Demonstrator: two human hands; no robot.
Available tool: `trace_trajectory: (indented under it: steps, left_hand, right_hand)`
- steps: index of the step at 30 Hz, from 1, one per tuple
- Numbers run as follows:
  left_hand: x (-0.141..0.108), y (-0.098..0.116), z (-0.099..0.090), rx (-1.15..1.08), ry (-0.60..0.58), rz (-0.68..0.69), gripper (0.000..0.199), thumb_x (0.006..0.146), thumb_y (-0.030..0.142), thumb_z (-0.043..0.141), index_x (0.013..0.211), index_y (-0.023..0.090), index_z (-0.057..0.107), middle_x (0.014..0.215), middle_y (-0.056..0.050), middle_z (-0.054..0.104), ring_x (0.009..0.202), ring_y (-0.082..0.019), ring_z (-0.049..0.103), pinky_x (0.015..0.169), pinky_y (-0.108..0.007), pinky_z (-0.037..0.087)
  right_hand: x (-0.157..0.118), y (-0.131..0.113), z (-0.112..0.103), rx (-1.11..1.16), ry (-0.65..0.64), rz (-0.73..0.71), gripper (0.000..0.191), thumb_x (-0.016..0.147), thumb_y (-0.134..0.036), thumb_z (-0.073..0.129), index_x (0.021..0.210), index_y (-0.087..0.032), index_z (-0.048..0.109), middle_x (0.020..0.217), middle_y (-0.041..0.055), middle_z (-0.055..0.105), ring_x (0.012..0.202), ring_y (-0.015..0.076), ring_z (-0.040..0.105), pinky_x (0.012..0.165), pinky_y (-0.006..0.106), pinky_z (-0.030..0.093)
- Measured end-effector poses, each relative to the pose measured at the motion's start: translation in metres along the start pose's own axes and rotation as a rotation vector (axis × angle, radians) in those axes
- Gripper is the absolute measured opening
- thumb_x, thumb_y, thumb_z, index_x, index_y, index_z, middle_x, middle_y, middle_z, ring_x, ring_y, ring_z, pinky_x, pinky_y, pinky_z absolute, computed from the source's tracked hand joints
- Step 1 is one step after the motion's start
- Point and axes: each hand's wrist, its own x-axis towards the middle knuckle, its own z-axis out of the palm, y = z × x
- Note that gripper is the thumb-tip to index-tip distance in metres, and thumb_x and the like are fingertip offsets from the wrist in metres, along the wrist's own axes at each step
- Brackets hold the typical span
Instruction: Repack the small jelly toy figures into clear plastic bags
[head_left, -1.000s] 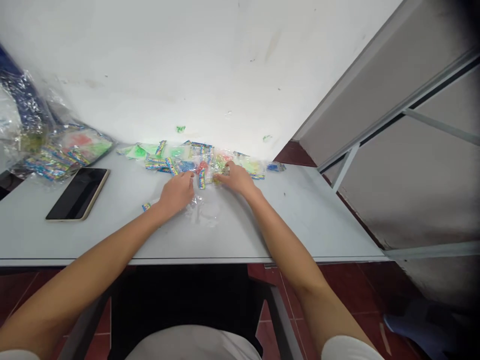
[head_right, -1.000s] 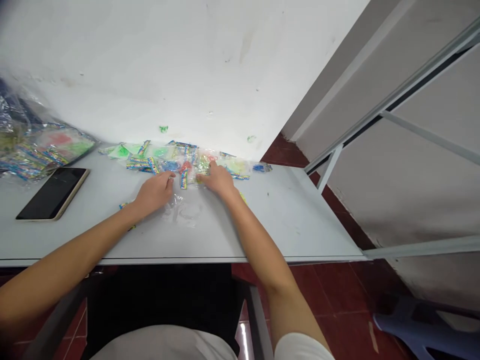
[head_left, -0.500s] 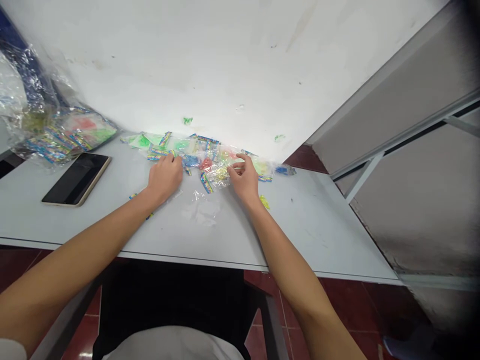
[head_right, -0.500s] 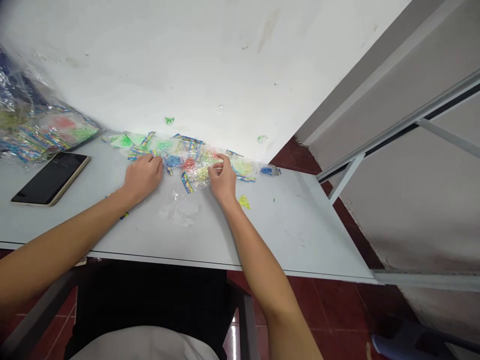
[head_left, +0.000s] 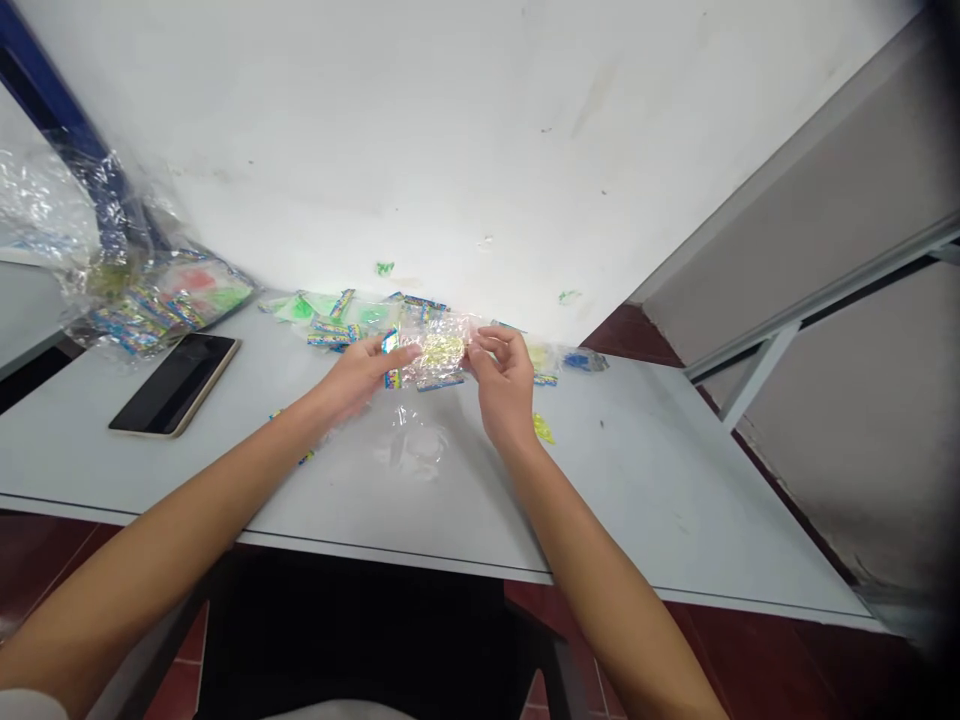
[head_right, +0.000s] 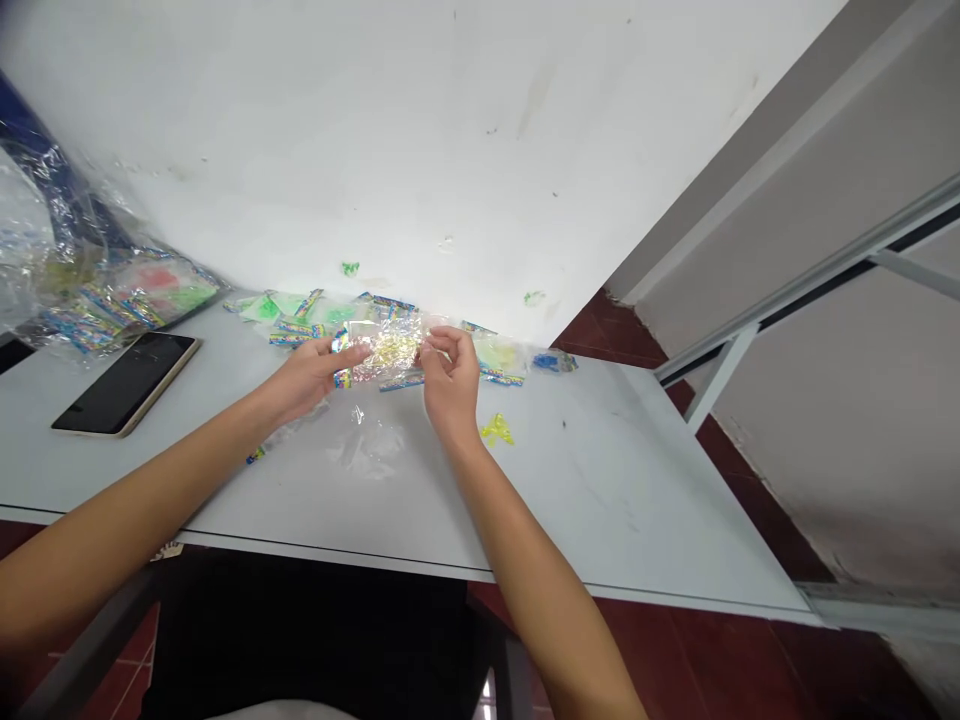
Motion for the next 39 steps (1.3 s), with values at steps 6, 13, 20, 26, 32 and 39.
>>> trace_trajectory:
  steps: [6,13,20,26,32,39]
  left_hand:
    - [0.006,-0.012,-0.009,-0.189,-0.036,-0.084,0.035,0.068,0.032,0.083,0.096,0.015,0.071,0.108,-0.009,0.072,0.101,-0.023,0.067,0.092,-0.042,0.055]
    - [0.007,-0.008,-0.010,-0.246,-0.006,-0.092,0.024,0.071,0.024,0.081,0.089,0.013,0.070,0.105,-0.010,0.072,0.091,-0.021,0.070,0.092,-0.040,0.056]
    - [0.007,-0.006,-0.012,-0.286,-0.023,-0.098,0.024,0.071,0.020,0.082,0.090,0.011,0.071,0.107,-0.012,0.072,0.098,-0.023,0.068,0.089,-0.037,0.058]
    - [0.008,-0.005,-0.011,-0.293,0.083,-0.091,0.033,0.072,0.042,0.080,0.092,0.018,0.072,0.109,-0.009,0.071,0.096,-0.023,0.067,0.077,-0.036,0.058]
    - [-0.004,0.011,-0.034,0.082,0.241,0.058,0.038,0.062,0.046,0.083,0.085,0.017,0.075,0.098,-0.008,0.073,0.089,-0.021,0.065,0.076,-0.029,0.049]
    - [-0.068,-0.006,-0.083,0.805,0.523,0.122,0.050,0.073,0.050,0.067,0.112,0.021,0.066,0.069,0.001,0.064,0.061,-0.018,0.054,0.058,-0.029,0.040]
  right_hand:
    - [-0.002,0.000,0.003,0.063,-0.085,0.097,0.042,0.078,-0.026,0.055,0.118,-0.032,0.047,0.110,0.0045,0.059,0.088,0.0172,0.062,0.080,0.034,0.053]
    - [-0.001,0.002,-0.004,-0.141,-0.050,-0.090,0.020,0.079,-0.024,0.056,0.094,-0.028,0.069,0.128,0.0058,0.053,0.128,0.0253,0.046,0.095,0.037,0.046]
    - [0.000,0.002,-0.001,-0.115,-0.079,0.029,0.018,0.080,-0.038,0.063,0.084,-0.026,0.075,0.129,0.0058,0.061,0.129,0.0271,0.048,0.108,0.042,0.034]
    - [0.001,0.000,0.000,0.008,-0.196,0.143,0.018,0.071,-0.042,0.076,0.077,-0.026,0.076,0.131,0.0061,0.062,0.129,0.0292,0.049,0.103,0.042,0.039]
    - [0.012,0.006,-0.008,0.310,-0.069,0.273,0.025,0.061,-0.042,0.083,0.073,-0.023,0.073,0.088,0.0022,0.070,0.094,0.0201,0.062,0.090,0.035,0.046]
    - [0.017,0.011,-0.015,0.358,-0.171,0.357,0.028,0.064,-0.044,0.083,0.078,-0.021,0.075,0.084,0.0025,0.069,0.079,0.0142,0.060,0.076,0.029,0.048]
